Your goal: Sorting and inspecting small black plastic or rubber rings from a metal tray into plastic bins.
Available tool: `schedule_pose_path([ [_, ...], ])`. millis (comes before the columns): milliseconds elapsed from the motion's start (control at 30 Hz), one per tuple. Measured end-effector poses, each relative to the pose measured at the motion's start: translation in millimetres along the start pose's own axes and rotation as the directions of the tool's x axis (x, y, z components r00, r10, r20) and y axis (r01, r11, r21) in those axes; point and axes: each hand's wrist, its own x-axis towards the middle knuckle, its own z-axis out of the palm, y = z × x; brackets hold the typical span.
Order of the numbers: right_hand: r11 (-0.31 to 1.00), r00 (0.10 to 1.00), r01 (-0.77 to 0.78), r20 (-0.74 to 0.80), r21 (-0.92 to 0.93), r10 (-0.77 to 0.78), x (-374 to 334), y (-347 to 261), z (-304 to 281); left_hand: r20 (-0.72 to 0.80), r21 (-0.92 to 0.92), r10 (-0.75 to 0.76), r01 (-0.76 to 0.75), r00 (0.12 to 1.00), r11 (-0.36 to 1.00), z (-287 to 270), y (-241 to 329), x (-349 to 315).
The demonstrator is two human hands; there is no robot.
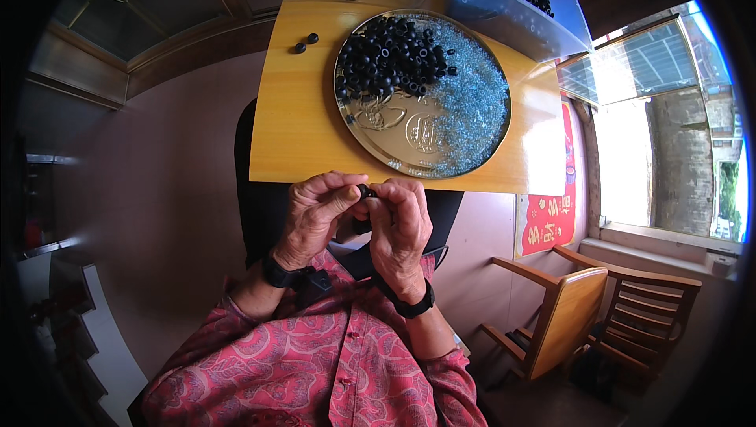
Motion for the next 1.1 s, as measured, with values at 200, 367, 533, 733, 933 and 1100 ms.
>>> schedule_pose_path([
  [200, 0.998, 0.999, 0.041, 0.017, -0.042, -0.04, 4, -4, -1, -0.024, -0.121, -0.063, 0.06, 0.998, 0.991, 0, 0, 0],
  [367, 0.999, 0.999, 0.036, 0.031, -0.019, -0.035, 5, -4, -1, -0.015, -0.096, -0.029, 0.027, 0.999, 0.995, -2, -3, 1],
  [533, 0.999, 0.996, 0.034, 0.079, -0.031, -0.032, 6, -2, -4, 0.002, -0.165, -0.031, 0.031, 1.0, 0.986, -6, -12, 3],
  [733, 0.999, 0.997, 0.033, 0.069, -0.044, -0.03, 5, 3, -4, -0.03, -0.074, -0.062, 0.06, 0.998, 0.995, -8, -14, 2],
  [933, 0.994, 0.985, 0.037, 0.171, -0.099, -0.02, 8, 6, -8, -0.068, 0.113, -0.085, 0.092, 0.994, 0.989, -2, 3, -2],
  [1100, 0.98, 0.972, 0.066, 0.236, -0.188, -0.02, 1, -2, -6, -0.117, 0.146, -0.063, 0.079, 0.991, 0.986, 4, 7, -10],
])
